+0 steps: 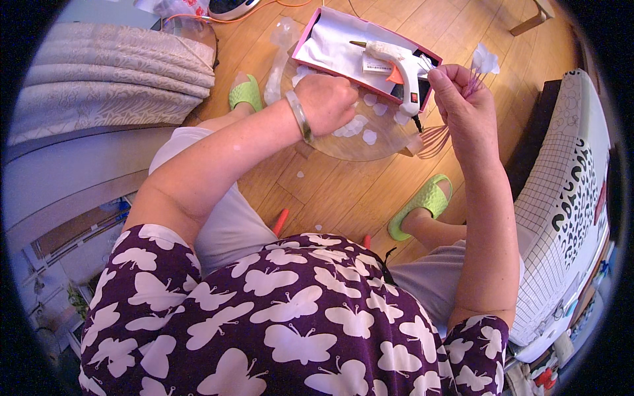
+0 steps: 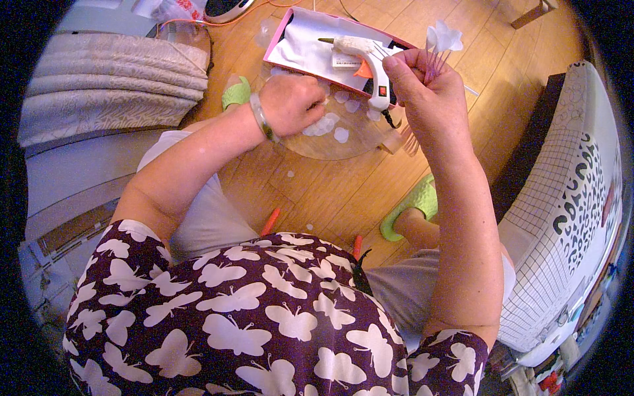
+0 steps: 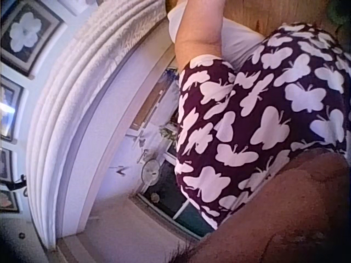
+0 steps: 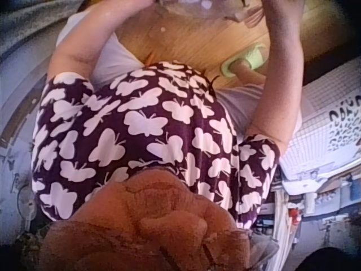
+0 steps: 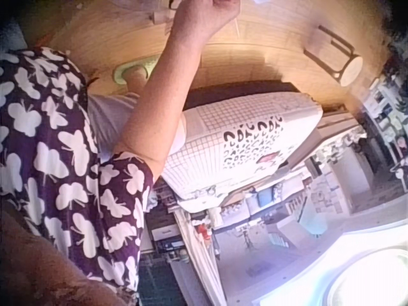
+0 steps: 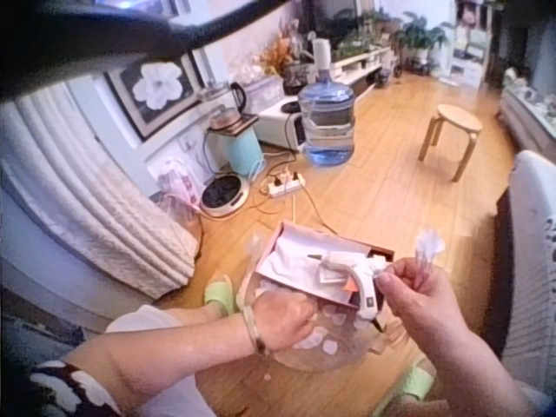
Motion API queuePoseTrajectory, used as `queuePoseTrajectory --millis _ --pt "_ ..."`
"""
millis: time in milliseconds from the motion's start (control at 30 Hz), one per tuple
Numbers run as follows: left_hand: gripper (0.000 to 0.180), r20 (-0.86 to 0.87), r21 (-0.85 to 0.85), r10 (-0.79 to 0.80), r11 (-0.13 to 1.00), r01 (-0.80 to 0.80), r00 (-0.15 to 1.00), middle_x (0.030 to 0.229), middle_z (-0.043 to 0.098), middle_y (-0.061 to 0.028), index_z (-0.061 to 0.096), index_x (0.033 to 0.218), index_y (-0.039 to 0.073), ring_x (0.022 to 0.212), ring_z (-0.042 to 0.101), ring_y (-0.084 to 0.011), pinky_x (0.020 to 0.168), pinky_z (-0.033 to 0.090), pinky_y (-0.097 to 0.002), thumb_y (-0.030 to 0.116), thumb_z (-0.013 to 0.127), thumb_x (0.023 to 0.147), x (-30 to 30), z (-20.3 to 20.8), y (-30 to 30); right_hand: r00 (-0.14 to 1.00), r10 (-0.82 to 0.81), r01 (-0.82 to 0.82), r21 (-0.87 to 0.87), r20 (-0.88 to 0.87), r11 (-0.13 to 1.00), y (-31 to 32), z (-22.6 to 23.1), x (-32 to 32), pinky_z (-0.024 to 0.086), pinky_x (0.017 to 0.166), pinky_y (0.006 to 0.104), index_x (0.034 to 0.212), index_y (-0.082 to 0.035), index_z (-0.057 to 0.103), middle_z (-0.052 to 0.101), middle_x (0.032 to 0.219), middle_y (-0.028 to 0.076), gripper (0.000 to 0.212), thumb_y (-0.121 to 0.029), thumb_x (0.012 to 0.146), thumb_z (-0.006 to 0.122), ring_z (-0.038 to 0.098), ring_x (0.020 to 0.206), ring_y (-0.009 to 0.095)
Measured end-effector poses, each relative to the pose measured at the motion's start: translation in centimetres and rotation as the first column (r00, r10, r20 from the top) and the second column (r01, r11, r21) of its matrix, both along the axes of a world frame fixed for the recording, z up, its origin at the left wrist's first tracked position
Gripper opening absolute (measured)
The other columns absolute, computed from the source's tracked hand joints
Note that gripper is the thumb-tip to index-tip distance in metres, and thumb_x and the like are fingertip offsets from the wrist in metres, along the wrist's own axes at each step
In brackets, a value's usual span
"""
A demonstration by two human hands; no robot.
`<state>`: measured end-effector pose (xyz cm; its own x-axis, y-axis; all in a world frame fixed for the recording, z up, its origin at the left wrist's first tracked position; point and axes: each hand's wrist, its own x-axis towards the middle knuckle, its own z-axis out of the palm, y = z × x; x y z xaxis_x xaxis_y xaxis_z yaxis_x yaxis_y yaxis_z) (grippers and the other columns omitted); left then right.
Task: The person assembles artificial flowers by applying glue to the base of fabric petals with a glue gun and attaching them to a stem.
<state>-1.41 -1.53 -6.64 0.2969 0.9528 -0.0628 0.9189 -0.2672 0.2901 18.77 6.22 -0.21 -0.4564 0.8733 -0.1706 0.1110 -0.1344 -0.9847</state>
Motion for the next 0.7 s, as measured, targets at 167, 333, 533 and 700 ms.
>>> queuePoseTrajectory --millis 167,333,533,700 --pt "0.013 0.118 -0.084 0.074 0.994 -0.064 0.990 0.070 0.057 -0.0123 0.062 0.073 0.006 0.066 0.057 -0.0296 0.061 0.046 -0.0380 0.018 0.057 0.073 -0.5 -0.3 0.1 1.000 0.001 -0.001 -0.005 -0.012 1.000 0.1 -0.1 -0.1 0.022 0.042 0.0162 0.083 -0.004 0.057 0.044 0.058 -0.008 0.017 -0.021 0.082 0.058 0.031 0.048 0.000" --pt "0.014 0.169 -0.127 0.155 0.983 -0.135 0.973 0.073 0.059 -0.0132 0.062 0.075 0.006 0.069 0.057 -0.0303 0.063 0.046 -0.0387 0.018 0.056 0.074 -0.6 0.5 0.3 1.000 -0.002 0.003 -0.037 0.018 0.999 0.2 -0.5 -0.2 0.023 0.042 0.0167 0.081 -0.005 0.057 0.044 0.058 -0.008 0.016 -0.022 0.082 0.058 0.032 0.048 0.001" --pt "0.012 0.496 0.034 0.153 0.980 -0.195 0.854 0.080 0.058 -0.0142 0.058 0.075 0.001 0.074 0.057 -0.0291 0.066 0.045 -0.0355 0.012 0.054 0.076 1.0 3.1 1.6 0.992 -0.043 0.049 -0.046 0.122 0.998 1.4 -3.8 -0.5 0.039 0.045 0.0216 0.075 0.000 0.057 0.054 0.060 0.001 0.016 -0.016 0.079 0.059 0.047 0.050 0.007" --pt "0.009 0.601 0.086 0.101 0.978 -0.189 0.793 0.089 0.058 -0.0151 0.057 0.076 -0.001 0.075 0.056 -0.0295 0.067 0.045 -0.0316 0.008 0.055 0.075 2.6 1.4 2.5 0.987 0.017 -0.009 -0.051 0.160 0.999 2.2 -5.5 -1.2 0.037 0.044 0.0210 0.074 -0.001 0.055 0.054 0.060 0.001 0.016 -0.016 0.079 0.058 0.047 0.049 0.007"
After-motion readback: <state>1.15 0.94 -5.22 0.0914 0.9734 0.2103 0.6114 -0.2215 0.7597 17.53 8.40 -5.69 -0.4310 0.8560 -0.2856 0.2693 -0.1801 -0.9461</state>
